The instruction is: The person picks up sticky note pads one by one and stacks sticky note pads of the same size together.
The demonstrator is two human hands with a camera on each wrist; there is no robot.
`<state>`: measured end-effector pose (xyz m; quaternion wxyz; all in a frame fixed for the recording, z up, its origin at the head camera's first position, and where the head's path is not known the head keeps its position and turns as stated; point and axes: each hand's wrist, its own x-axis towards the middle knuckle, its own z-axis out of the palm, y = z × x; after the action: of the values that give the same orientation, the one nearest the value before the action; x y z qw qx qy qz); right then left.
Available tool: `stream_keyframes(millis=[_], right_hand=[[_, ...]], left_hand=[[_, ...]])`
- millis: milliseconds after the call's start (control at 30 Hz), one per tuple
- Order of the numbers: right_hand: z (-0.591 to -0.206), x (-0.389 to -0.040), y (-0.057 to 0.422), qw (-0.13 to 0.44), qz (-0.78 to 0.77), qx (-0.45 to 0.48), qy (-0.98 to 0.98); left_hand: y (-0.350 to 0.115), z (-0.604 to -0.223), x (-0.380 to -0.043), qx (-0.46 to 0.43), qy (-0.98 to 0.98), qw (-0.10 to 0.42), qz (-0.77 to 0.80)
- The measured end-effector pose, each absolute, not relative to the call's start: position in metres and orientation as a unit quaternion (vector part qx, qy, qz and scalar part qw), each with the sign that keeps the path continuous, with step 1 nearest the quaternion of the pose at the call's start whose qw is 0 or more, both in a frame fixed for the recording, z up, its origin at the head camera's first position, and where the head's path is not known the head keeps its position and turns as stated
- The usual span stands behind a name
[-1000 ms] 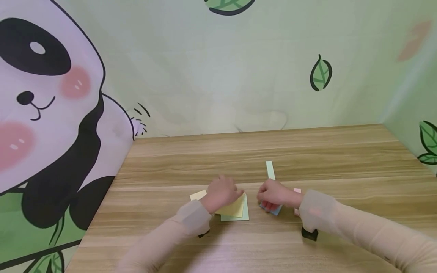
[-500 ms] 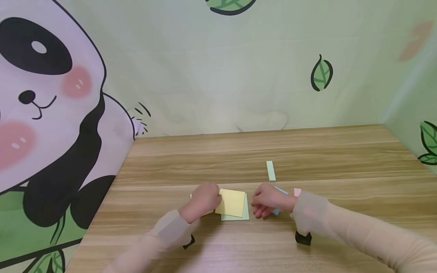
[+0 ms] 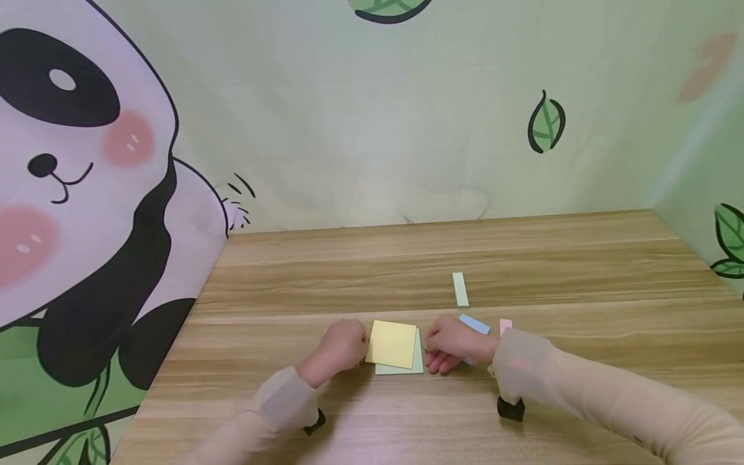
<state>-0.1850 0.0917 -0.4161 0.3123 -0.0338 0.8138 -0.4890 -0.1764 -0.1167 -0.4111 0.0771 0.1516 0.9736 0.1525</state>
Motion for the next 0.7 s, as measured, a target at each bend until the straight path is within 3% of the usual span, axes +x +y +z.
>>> stream_keyframes(millis=[433, 700], right_hand=[[-0.4160, -0.1843, 0.0892, 0.313, -0.498, -0.018, 0.808], [-0.4190, -0.1851, 0.0889, 0.314, -0.498, -0.015, 0.808]], left_hand=[[-0.1137, -0.4100, -0.1705, 0.154, 0.964, 0.120, 0.181], [-0.1126, -0.4132, -0.1701, 0.164, 0.964, 0.112, 0.175]])
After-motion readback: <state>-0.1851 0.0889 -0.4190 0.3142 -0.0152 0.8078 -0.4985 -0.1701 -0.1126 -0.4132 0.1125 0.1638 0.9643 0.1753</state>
